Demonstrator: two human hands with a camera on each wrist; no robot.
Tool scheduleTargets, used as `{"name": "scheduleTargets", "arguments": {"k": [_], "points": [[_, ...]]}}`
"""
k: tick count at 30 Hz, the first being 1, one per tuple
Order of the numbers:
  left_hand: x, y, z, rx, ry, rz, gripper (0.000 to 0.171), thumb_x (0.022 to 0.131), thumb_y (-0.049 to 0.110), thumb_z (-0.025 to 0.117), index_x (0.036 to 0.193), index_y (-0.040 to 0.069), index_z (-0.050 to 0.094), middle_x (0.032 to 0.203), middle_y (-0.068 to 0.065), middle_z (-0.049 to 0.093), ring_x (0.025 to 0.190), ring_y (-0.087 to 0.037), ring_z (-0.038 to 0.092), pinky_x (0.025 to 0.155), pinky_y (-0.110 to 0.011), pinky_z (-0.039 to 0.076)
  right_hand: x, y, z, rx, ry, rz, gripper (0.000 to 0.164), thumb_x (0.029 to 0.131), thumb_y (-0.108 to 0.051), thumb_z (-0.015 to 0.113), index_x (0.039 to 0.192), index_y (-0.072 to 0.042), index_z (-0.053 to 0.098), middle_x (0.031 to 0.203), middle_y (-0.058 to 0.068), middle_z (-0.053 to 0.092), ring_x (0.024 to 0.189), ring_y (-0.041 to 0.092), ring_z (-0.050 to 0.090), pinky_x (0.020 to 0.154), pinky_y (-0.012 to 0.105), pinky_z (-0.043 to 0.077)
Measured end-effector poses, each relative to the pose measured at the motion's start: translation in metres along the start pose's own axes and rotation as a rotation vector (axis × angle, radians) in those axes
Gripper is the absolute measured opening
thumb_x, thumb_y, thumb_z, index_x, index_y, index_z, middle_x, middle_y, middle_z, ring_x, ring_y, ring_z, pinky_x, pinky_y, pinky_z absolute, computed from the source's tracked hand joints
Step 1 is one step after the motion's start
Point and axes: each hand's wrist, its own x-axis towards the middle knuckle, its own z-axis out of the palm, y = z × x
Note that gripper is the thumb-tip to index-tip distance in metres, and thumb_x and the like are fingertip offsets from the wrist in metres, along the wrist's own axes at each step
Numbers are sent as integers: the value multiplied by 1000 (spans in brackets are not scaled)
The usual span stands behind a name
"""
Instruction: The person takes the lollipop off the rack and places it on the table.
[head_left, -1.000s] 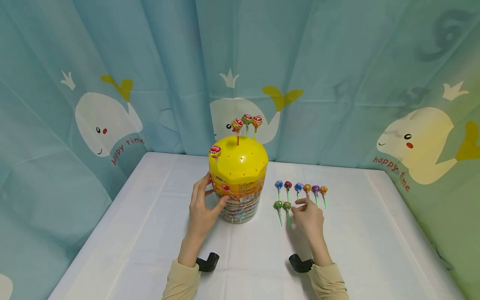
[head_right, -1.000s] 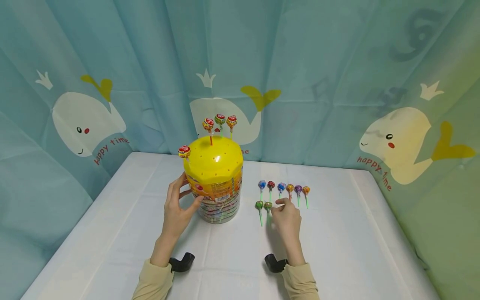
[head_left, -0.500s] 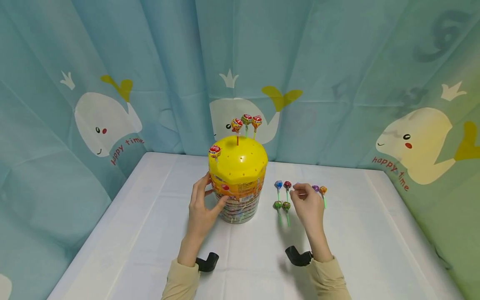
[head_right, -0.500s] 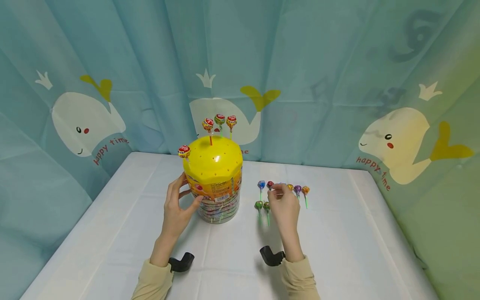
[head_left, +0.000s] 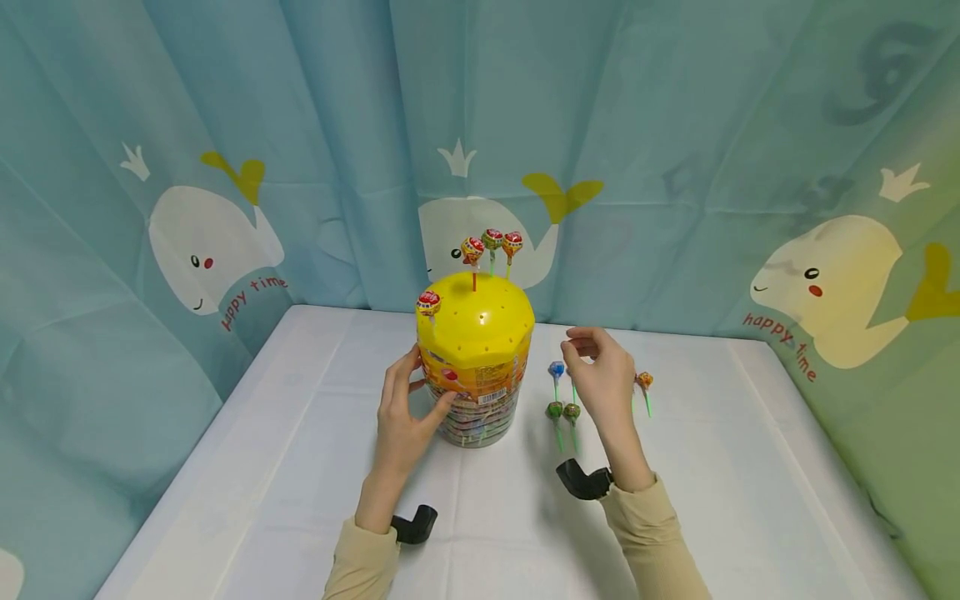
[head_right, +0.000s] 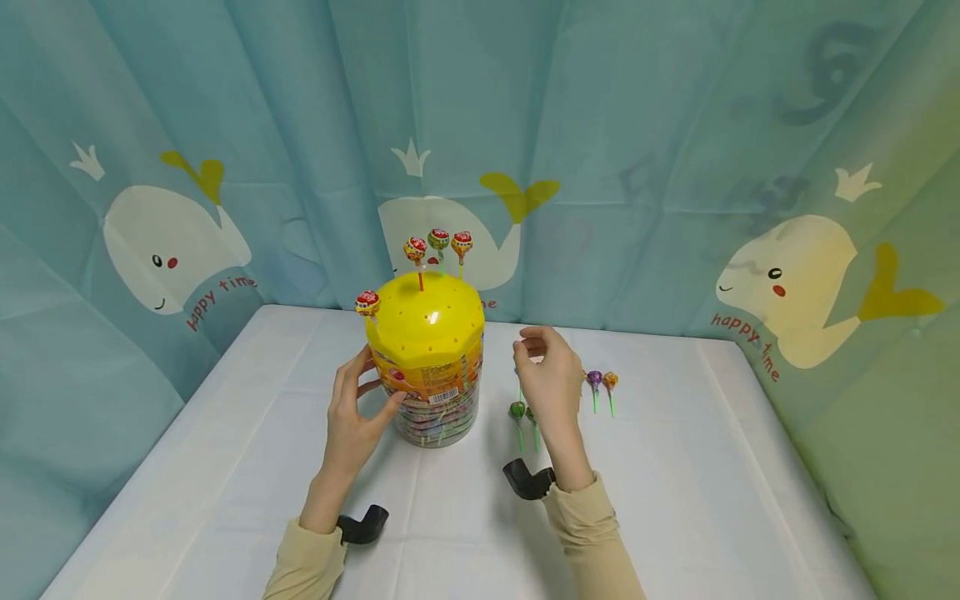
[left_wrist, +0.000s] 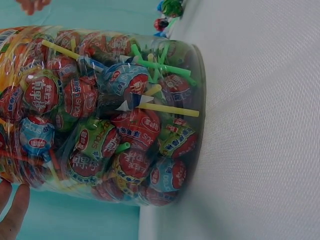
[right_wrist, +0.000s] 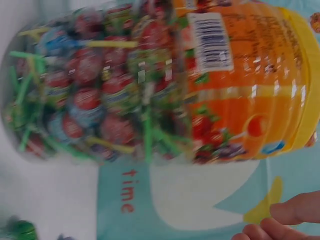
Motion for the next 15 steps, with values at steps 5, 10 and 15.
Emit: {"name": "scheduleTargets", "arguments": {"k": [5, 10, 15], "points": [[1, 0, 0, -2, -2, 7, 84, 75, 7, 80, 147, 7, 37, 136, -15, 47, 123, -25, 52, 86, -44, 58, 5, -19, -1, 44, 19, -49, 17, 88, -14, 66, 101, -4, 70, 91, 15, 72, 84, 29, 66, 72, 32, 43], [1, 0, 0, 1, 0, 14, 85, 74, 7, 81, 147, 6, 37, 136, -15, 47, 122, -26, 52, 85, -44, 58, 9, -34, 1, 98, 34, -109, 17, 88, -12, 66, 101, -3, 70, 92, 15, 72, 86, 30, 65, 78, 37, 48], [0, 1, -1, 2, -1, 15, 86, 73, 7, 81, 146, 6, 37, 136, -16, 47, 122, -26, 51, 85, -44, 58, 11, -45, 4, 153, 35, -140, 16, 89, -11, 65, 102, -4, 70, 94, 14, 71, 87, 28, 65, 82, 39, 51]]}}
